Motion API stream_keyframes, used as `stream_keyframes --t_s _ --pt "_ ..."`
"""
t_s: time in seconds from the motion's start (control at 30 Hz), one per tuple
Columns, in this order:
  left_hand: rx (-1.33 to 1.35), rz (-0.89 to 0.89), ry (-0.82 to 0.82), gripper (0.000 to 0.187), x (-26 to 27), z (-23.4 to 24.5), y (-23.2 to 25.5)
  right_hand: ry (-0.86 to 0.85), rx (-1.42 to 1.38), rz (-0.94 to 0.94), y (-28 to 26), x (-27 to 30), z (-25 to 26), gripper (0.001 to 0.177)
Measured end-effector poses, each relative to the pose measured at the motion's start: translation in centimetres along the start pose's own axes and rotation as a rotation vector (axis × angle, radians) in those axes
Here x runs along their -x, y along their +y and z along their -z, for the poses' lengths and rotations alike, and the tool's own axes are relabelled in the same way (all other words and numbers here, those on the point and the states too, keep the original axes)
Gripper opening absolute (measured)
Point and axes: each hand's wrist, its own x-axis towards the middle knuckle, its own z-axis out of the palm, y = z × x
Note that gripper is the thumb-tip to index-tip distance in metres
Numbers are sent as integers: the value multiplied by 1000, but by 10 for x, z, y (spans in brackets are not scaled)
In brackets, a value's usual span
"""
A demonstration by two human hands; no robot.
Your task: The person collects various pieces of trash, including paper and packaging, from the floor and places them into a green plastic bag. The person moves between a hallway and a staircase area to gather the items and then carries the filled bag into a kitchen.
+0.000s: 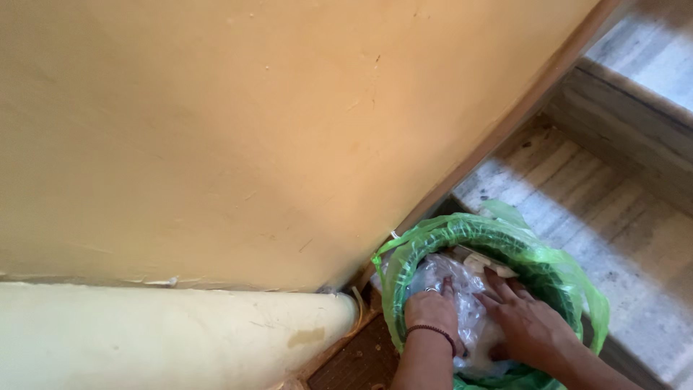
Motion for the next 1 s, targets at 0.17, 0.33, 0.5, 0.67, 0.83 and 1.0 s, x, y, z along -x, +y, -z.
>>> stream_keyframes --t_s 0.17,0.33,0.5,0.67,0.83,1.0 --pt "-20 10 -29 155 -2 3 1 -10 3 -2 2 -12 -8 104" --pt "-46 10 -21 146 -19 -10 2 -43 -21 -36 1 -15 -10 106" --pt "-38 93 158 65 -38 -30 6 57 5 -4 3 -22 -26 104" --pt "11 44 51 46 -31 -20 4 241 43 33 20 -27 -67 86" --pt "-9 67 26 46 -29 -28 7 703 104 200 18 -16 -115 83" --pt "14 82 108 47 -28 -21 3 878 343 235 21 -23 -113 94"
